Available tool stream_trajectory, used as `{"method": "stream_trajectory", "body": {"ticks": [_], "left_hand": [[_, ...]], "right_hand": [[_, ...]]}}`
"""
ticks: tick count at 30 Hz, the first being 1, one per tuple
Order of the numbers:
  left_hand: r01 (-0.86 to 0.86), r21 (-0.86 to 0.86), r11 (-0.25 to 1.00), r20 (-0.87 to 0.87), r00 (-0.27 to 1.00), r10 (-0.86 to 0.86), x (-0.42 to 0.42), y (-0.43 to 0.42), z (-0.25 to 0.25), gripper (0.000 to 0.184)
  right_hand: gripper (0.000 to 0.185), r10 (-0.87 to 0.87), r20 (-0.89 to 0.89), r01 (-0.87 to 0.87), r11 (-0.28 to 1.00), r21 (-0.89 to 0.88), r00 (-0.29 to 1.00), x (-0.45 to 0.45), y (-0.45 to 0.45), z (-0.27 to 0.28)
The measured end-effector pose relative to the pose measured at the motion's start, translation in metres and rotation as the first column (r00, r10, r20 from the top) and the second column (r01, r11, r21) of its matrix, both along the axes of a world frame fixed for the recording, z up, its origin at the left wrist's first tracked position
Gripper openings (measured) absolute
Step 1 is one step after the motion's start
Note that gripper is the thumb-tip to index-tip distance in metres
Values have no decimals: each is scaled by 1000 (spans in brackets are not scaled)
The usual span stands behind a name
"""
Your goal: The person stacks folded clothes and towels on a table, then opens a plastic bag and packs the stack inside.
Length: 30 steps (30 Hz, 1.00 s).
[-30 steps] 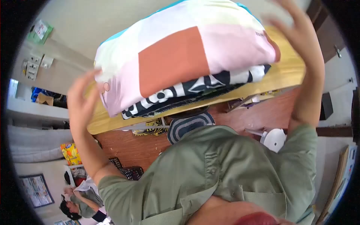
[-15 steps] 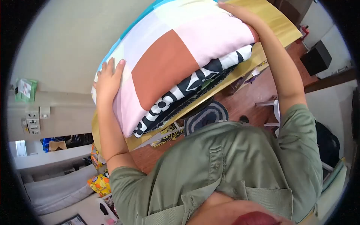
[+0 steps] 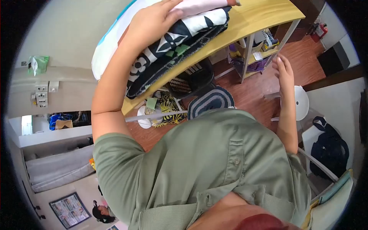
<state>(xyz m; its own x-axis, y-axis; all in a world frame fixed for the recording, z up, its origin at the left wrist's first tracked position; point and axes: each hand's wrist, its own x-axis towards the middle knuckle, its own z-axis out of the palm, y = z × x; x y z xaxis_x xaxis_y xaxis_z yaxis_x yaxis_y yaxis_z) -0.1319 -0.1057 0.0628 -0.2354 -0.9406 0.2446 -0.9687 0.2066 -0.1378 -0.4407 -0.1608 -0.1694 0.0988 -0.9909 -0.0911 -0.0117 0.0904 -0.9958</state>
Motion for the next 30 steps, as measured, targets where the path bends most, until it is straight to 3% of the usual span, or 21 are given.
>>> {"method": "stream_trajectory", "body": {"ticks": [1, 2, 5, 6, 7, 8, 9, 11, 13, 14, 15, 17, 19, 20, 21, 23, 25, 27, 30], "left_hand": [[-7, 1, 1000, 5, 1000, 7, -6, 6, -9, 45], [43, -181, 982, 272, 962, 8, -13, 13, -18, 52], [-39, -119, 992, 153, 987, 57, -9, 13, -26, 60], [-240, -97, 966, -23, 971, 239, -12, 8, -20, 51], [-208, -140, 968, -39, 978, 205, -2, 5, -11, 47], [-293, -117, 949, -160, 949, 274, 17, -5, -7, 47], [-290, -173, 941, -210, 945, 253, 25, -7, -1, 48], [-352, -101, 930, -296, 904, 310, 18, -3, 15, 49], [-221, -115, 968, -303, 936, 178, 28, -4, 8, 49], [-340, -85, 936, -186, 929, 321, 14, 1, 3, 52], [-279, -216, 936, 7, 958, 288, -2, 8, -6, 39], [-98, -144, 985, 156, 980, 120, 3, 24, -29, 64], [66, -357, 932, 382, 921, 81, -3, 54, -51, 61], [22, -389, 921, 422, 893, 156, 2, 67, -58, 55], [22, -389, 921, 424, 892, 158, 11, 77, -65, 55], [-126, -526, 841, 432, 813, 391, 32, 94, -72, 55], [-141, -545, 826, 426, 803, 418, 47, 99, -71, 50], [-160, -566, 809, 416, 791, 447, 53, 98, -75, 45], [-212, -606, 767, 351, 794, 497, 40, 90, -72, 66]], "right_hand": [[43, -22, -33, 24, 998, 61, 999, -16, 8, -10], [43, -42, -66, 49, 991, 121, 997, -29, 15, -20], [43, -51, -57, 57, 992, 109, 997, -60, 29, -49], [43, -41, -49, 46, 993, 106, 998, -65, 33, -55], [43, -17, -64, 24, 994, 105, 998, -68, 36, -61], [42, 7, -80, 2, 995, 102, 997, -71, 38, -63], [42, 15, -69, -8, 995, 98, 997, -68, 43, -60], [37, 102, 11, -102, 991, 83, 995, -55, 52, -49], [36, 178, 9, -178, 984, 27, 984, -44, 53, -55], [36, 316, 23, -317, 948, 33, 948, -36, 60, -47], [36, 447, 38, -449, 893, 36, 894, -33, 63, -42], [36, 500, 69, -501, 865, 4, 863, -30, 64, -62], [36, 551, 101, -550, 834, -31, 829, -35, 63, -68], [36, 521, 88, -523, 853, -5, 849, -42, 67, -66], [36, 490, 75, -493, 870, 23, 868, -47, 69, -65], [36, 469, 59, -472, 879, 58, 881, -57, 65, -77], [37, 463, -72, -452, 882, 134, 883, -65, 64, -81], [37, 459, -59, -446, 881, 157, 887, -67, 65, -78], [37, 448, -41, -434, 881, 186, 893, -68, 65, -71]]}}
